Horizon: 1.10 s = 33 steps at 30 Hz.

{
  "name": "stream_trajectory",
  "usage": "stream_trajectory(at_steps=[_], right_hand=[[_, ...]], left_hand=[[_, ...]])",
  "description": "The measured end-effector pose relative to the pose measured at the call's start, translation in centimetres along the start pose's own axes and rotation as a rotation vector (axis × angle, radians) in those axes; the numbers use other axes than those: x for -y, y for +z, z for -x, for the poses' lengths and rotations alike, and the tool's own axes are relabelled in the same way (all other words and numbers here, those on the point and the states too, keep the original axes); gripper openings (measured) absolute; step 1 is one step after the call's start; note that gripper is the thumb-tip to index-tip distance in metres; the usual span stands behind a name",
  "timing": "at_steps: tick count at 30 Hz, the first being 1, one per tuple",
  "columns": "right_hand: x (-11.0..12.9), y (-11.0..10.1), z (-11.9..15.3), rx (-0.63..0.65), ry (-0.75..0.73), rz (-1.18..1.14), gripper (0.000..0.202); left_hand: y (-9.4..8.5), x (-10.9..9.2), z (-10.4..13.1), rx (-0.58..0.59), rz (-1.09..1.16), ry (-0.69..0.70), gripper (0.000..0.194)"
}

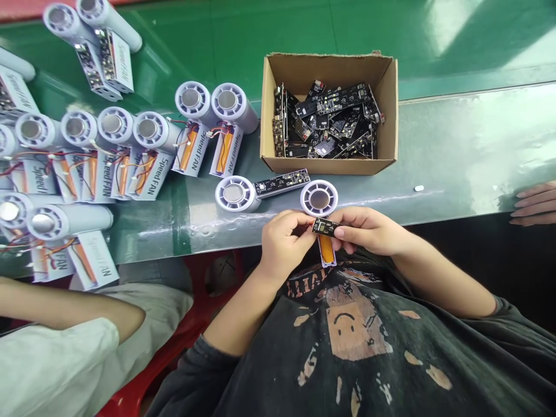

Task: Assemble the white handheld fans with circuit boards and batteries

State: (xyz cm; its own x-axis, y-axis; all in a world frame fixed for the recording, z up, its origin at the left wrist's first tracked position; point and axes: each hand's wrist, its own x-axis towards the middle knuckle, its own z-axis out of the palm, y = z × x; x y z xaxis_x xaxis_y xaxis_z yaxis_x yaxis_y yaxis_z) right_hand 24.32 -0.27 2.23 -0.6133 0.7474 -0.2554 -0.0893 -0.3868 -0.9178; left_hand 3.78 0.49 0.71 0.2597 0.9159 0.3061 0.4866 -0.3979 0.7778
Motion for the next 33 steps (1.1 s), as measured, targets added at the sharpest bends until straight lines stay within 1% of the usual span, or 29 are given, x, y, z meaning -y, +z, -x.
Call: stream_trajectory(at_steps=[3, 5, 8, 10, 12, 14, 16, 18, 20, 22, 25, 27, 28, 30, 32, 33], right_hand=[[1.1, -0.5, 0.2, -0.047, 0.026, 0.166, 0.027], [1.4, -0.4, 0.4, -0.066, 0.037, 0.177, 0.029], [1.3, -0.2, 0.4, -0.090, 0.042, 0.133, 0.035], [0.9, 0.0, 0.4, -0.114, 0.035, 0.123, 0.037], [0.6, 0.0, 0.5, -0.129, 0.025, 0.110, 0.039], [0.3, -0.2, 0.5, -0.121, 0.019, 0.079, 0.041], [0.1, -0.4, 0.4, -0.093, 0.019, 0.034, 0.043], [0.0, -0.7, 0.3, -0.070, 0.027, -0.004, 0.045], [0.0, -0.8, 0.3, -0.074, 0.040, -0.008, 0.044], [0.2, -0.8, 0.5, -0.110, 0.059, 0.039, 0.042], [0.9, -0.7, 0.9, -0.227, 0.097, 0.210, 0.033], [1.2, -0.7, 1.3, -0.303, 0.135, 0.337, 0.026], [1.2, -0.7, 1.4, -0.325, 0.153, 0.385, 0.023], [1.2, -0.7, 1.4, -0.329, 0.171, 0.453, 0.021], [0.9, -0.8, 1.4, -0.310, 0.159, 0.501, 0.019], [0.8, -0.8, 1.4, -0.304, 0.147, 0.518, 0.019]], left_hand=[[0.5, -0.1, -0.8, -0.004, 0.016, 0.011, 0.009], [0.7, -0.3, -1.2, 0.003, 0.023, 0.038, 0.011], [0.6, -0.7, -1.6, 0.042, 0.040, 0.052, 0.011], [0.3, -0.9, -1.8, 0.108, 0.071, 0.026, 0.010], [-0.4, -0.8, -2.0, 0.213, 0.119, -0.001, 0.011], [-1.3, -0.4, -2.3, 0.332, 0.170, -0.009, 0.020], [-2.0, 0.1, -2.7, 0.427, 0.201, -0.007, 0.027], [-2.5, 0.4, -3.0, 0.464, 0.205, -0.005, 0.025], [-2.4, 0.3, -3.2, 0.437, 0.183, -0.005, 0.019], [-2.0, -0.1, -3.2, 0.361, 0.128, -0.012, 0.015], [-1.1, -1.0, -2.7, 0.198, -0.021, -0.003, 0.009], [-0.5, -1.5, -2.3, 0.119, -0.140, 0.041, 0.008], [-0.3, -1.6, -2.1, 0.097, -0.200, 0.073, 0.009], [-0.3, -1.7, -1.7, 0.078, -0.303, 0.151, 0.011], [-0.6, -1.8, -1.3, 0.078, -0.344, 0.226, 0.008], [-0.9, -1.8, -1.0, 0.089, -0.334, 0.242, 0.007]])
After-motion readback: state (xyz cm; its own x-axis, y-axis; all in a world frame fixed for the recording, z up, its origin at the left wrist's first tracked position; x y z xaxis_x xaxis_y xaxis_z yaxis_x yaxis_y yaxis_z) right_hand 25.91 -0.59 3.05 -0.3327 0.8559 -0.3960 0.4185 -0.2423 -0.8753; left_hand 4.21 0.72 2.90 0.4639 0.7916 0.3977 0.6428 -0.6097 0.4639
